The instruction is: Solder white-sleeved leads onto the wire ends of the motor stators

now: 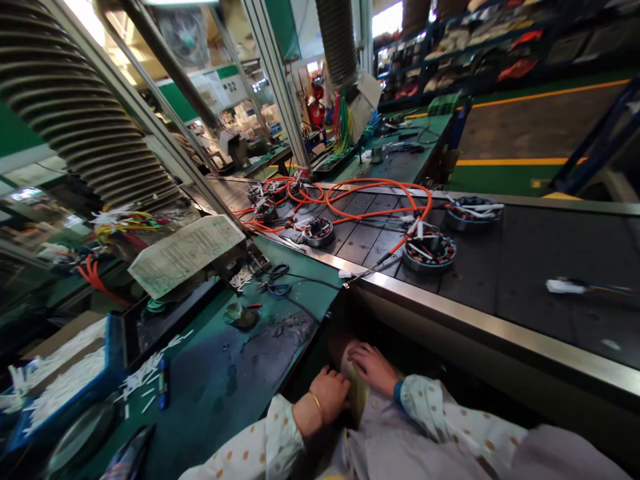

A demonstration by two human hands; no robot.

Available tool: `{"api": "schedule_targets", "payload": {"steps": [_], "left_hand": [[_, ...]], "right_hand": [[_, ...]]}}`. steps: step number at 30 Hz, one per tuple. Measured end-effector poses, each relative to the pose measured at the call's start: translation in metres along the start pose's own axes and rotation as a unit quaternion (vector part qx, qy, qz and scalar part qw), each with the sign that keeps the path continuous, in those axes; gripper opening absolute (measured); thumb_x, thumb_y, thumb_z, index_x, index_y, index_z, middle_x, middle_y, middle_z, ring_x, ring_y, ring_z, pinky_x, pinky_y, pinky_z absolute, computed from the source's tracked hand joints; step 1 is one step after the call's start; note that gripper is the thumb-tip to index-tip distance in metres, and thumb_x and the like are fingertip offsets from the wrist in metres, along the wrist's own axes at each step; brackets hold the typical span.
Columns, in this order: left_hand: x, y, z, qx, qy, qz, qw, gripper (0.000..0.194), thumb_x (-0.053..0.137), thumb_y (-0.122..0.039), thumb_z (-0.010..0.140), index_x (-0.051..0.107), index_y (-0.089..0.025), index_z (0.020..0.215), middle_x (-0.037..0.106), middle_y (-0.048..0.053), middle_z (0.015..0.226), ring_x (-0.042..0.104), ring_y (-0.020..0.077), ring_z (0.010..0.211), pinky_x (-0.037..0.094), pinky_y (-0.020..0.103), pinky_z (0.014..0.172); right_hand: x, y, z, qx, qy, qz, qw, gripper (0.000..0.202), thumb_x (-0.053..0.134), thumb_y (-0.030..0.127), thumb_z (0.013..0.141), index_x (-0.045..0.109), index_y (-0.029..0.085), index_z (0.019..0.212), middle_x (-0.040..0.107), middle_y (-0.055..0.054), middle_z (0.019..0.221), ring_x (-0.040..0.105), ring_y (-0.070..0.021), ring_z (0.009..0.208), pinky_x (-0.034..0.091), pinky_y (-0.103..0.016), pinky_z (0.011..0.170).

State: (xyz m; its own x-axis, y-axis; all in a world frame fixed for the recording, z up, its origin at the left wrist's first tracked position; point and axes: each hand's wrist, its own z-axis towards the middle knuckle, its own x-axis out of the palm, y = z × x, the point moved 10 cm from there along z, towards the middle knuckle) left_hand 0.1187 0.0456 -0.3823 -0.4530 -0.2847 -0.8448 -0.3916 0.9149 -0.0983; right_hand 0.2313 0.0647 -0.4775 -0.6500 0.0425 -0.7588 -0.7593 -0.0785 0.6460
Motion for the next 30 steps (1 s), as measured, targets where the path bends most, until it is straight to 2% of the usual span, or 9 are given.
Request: {"api": "schedule_targets", "payload": {"steps": [16, 25, 30], "left_hand": [[0.0011, 0.0029, 0.0009, -0.001, -0.013, 0.015, 1.000, 0.043, 0.076, -0.038, 0.105, 0.073, -0.012, 0.138, 0.079, 0.022, 0.133, 0.075, 0.0371, 0.128, 0.051, 0.057, 0.120], [-0.0055, -0.0019, -0.0036, 0.006, -0.012, 0.016, 1.000, 0.039, 0.073, -0.037, 0.107, 0.074, -0.012, 0.137, 0.079, 0.022, 0.135, 0.074, 0.0356, 0.131, 0.051, 0.055, 0.122], [-0.0058, -0.0052, -0.0027, 0.003, -0.015, 0.002, 1.000, 0.037, 0.073, -0.035, 0.107, 0.074, -0.011, 0.136, 0.079, 0.022, 0.132, 0.074, 0.0358, 0.131, 0.051, 0.055, 0.122]], "right_hand": [[-0.0039, 0.0026, 0.0007, 0.004, -0.009, -0.005, 1.000, 0.038, 0.050, 0.027, 0.106, 0.081, 0.028, 0.128, 0.076, -0.008, 0.142, 0.062, -0.0295, 0.139, 0.052, -0.052, 0.117], [-0.0084, 0.0042, 0.0001, -0.003, -0.016, -0.006, 1.000, 0.037, 0.053, 0.023, 0.104, 0.082, 0.027, 0.126, 0.077, -0.008, 0.140, 0.064, -0.0277, 0.137, 0.053, -0.048, 0.116], [-0.0062, -0.0006, -0.0040, -0.006, -0.011, -0.008, 1.000, 0.038, 0.052, 0.025, 0.106, 0.081, 0.026, 0.130, 0.076, -0.010, 0.141, 0.064, -0.0289, 0.137, 0.053, -0.051, 0.119]]}}
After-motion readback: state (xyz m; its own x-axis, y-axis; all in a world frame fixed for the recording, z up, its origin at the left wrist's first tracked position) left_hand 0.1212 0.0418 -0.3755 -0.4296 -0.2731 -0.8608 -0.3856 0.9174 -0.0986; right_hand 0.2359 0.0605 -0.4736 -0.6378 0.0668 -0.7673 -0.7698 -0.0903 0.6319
